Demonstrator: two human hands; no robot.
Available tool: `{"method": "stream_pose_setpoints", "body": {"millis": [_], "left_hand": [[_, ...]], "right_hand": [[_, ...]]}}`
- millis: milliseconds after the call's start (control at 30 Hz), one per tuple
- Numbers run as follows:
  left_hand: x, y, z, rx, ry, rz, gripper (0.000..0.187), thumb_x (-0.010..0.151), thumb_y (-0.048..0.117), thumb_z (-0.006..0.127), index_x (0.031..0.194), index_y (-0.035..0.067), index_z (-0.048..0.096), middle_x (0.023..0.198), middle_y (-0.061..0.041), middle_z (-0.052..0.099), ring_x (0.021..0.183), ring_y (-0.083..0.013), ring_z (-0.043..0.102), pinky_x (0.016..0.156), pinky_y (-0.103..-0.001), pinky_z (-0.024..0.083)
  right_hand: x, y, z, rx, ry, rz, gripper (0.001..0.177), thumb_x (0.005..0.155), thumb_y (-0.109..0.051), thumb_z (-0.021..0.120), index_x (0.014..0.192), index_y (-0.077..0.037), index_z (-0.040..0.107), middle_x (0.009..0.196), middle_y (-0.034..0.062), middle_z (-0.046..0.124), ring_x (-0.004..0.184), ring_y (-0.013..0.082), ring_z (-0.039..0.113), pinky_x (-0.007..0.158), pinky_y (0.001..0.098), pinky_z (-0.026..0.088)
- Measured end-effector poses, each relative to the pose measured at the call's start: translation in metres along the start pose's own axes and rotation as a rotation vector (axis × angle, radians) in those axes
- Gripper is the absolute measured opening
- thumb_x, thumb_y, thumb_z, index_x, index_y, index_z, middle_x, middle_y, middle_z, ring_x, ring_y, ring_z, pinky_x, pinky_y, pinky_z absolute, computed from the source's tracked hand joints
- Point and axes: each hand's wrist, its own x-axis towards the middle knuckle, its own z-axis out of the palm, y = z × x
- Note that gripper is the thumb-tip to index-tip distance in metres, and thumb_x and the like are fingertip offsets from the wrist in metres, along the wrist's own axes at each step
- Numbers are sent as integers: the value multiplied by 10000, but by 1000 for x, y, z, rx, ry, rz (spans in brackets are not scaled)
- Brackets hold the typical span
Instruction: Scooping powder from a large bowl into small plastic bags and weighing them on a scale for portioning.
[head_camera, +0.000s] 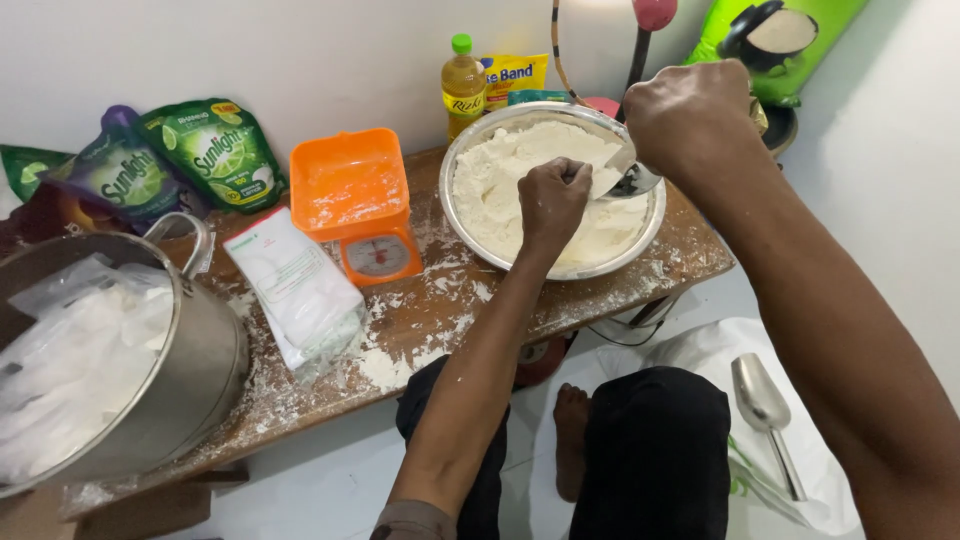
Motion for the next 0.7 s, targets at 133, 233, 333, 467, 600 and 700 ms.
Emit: {"method": "stream_pose_setpoints", "body": {"millis": [133, 233, 333, 467, 600, 700], "left_hand": [[0, 3, -3, -9, 11, -11, 252, 899, 164, 718, 675, 51, 699, 602, -18, 693, 569, -101, 599, 592, -324, 516], [0, 7, -4, -83, -8, -70, 280, 915, 155, 707, 655, 55, 680, 568, -10, 658, 541, -90, 571, 564, -306, 511], [2, 3, 0, -84, 17, -65, 241, 898, 140, 727, 677, 47, 717, 617, -24, 713, 565, -102, 630, 578, -298, 543], [1, 3, -1, -140, 28, -103, 233, 889, 148, 707, 695, 21, 733, 608, -46, 713, 558, -126, 649, 580, -322, 550], [4, 0, 0, -220, 19, -208, 182, 897, 140, 723, 796, -2, 777, 619, -77, 722, 490, -146, 656, 480, -310, 583], [3, 4, -2, -221, 21, -216, 193, 894, 152, 721, 781, 3, 770, 570, -74, 702, 466, -143, 646, 520, -316, 573]], "right_hand": [[6, -2, 1, -25, 44, 0, 246, 987, -128, 594, 1092, -160, 814, 1063, 49, 799, 949, 277, 773, 779, 392, 539], [10, -3, -2, -52, 55, 13, 273, 954, -163, 601, 1105, -245, 813, 1128, 9, 808, 1054, 270, 768, 853, 405, 504], [11, -4, -3, -61, 84, 6, 299, 961, -165, 567, 1109, -258, 810, 1112, 17, 813, 1092, 306, 751, 969, 465, 441], [9, -9, -4, -109, 168, 4, 245, 967, -197, 596, 1061, -271, 809, 1012, -5, 820, 990, 276, 756, 902, 449, 441], [13, -10, -3, -150, 227, 8, 262, 943, -221, 623, 1145, -310, 764, 1089, -3, 816, 1054, 288, 763, 1010, 489, 386], [12, -10, -4, -165, 274, 8, 240, 924, -229, 625, 1064, -326, 794, 1044, -14, 821, 1016, 284, 777, 1054, 513, 349]]}}
